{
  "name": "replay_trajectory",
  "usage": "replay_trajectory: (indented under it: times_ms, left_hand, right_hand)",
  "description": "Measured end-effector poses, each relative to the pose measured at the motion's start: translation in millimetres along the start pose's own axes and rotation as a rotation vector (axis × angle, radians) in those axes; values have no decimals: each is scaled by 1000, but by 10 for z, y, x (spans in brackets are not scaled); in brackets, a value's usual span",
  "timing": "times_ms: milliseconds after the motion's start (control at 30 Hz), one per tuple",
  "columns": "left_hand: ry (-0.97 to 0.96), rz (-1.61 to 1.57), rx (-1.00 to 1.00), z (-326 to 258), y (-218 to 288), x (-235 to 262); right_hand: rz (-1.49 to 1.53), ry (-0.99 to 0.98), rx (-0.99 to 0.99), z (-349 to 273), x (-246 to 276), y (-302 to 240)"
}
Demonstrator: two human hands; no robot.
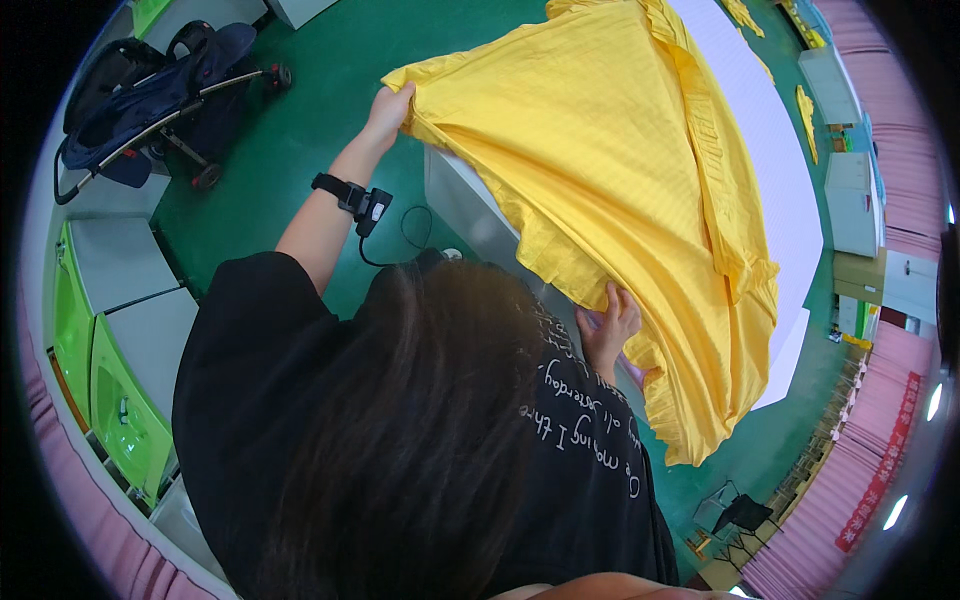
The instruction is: The person spreads a yellow bedsheet over two separate pink mattresses on tabletops, smoothing the fabric and tucking the edges under the mattress corners.
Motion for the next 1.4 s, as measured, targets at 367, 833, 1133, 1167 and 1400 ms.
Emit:
replay_trajectory:
  times_ms: [367, 833, 1133, 1167, 1400]
  left_hand:
    - [-7, -270, 72, 7, 554, -17]
    - [-60, -72, 123, 167, -392, 76]
    - [-105, -362, 278, 146, -336, -78]
    - [-111, -362, 277, 134, -297, -87]
    - [-216, 20, 99, 238, -168, -98]
  right_hand:
    - [297, 69, 147, -73, 153, 17]
    - [262, -658, -45, -417, -473, 129]
    - [342, -709, -294, -391, -373, 283]
    - [364, -701, -310, -387, -367, 296]
    - [393, -649, -358, -439, -355, 373]
Point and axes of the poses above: each hand's wrist, its own z-axis towards the middle knuckle, its own x-axis out of the back of the hand, y = z × x, the point moved 7 cm from there along z, towards the middle knuckle, and after that the axes turned 13 degrees about -x, right-handed, at the moved point
